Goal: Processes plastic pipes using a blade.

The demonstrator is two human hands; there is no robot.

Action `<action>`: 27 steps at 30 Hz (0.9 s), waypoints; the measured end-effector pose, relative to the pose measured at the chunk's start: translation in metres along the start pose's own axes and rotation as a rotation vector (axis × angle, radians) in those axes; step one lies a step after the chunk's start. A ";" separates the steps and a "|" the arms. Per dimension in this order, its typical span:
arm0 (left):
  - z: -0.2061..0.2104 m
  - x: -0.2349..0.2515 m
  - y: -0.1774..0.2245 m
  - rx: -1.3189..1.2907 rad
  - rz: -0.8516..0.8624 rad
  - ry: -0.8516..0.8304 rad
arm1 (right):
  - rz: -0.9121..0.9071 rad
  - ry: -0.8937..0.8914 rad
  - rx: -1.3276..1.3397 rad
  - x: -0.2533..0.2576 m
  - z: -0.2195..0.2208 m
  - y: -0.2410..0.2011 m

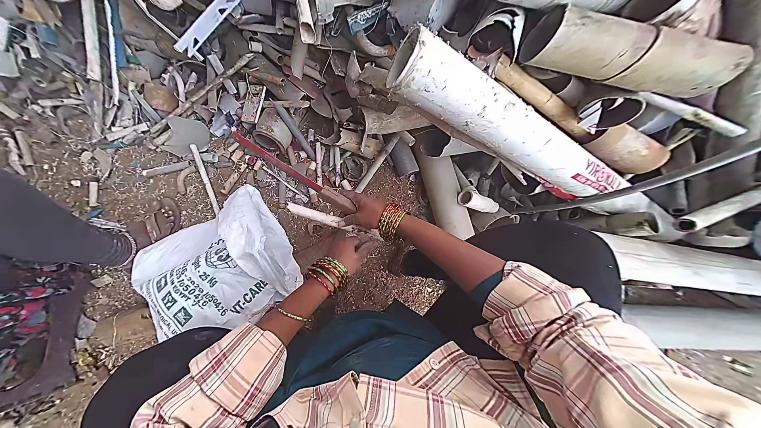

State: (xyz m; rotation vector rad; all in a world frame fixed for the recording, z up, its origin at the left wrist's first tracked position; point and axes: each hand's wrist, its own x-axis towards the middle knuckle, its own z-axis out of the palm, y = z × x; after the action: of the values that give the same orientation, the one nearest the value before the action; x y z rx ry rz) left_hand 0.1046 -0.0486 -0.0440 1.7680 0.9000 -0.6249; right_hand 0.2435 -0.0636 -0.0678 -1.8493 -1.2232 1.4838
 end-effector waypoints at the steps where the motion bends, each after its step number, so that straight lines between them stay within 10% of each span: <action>1: -0.003 -0.011 0.012 0.240 -0.007 -0.060 | 0.014 -0.016 -0.016 -0.001 -0.003 -0.001; 7: 0.001 -0.023 0.014 0.674 -0.126 0.293 | 0.082 -0.138 -0.155 0.002 -0.010 0.007; 12: 0.003 0.003 -0.007 0.654 -0.134 0.192 | 0.051 -0.271 -0.144 0.007 0.001 0.017; 27: 0.000 0.054 -0.071 0.224 -0.277 -0.083 | 0.415 0.105 -0.470 -0.001 -0.007 0.026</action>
State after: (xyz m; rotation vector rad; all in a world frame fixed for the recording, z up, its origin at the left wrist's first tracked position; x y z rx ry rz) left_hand 0.0791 -0.0187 -0.1240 1.8126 1.0603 -1.0051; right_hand 0.2590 -0.0761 -0.0855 -2.5869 -1.2690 1.3490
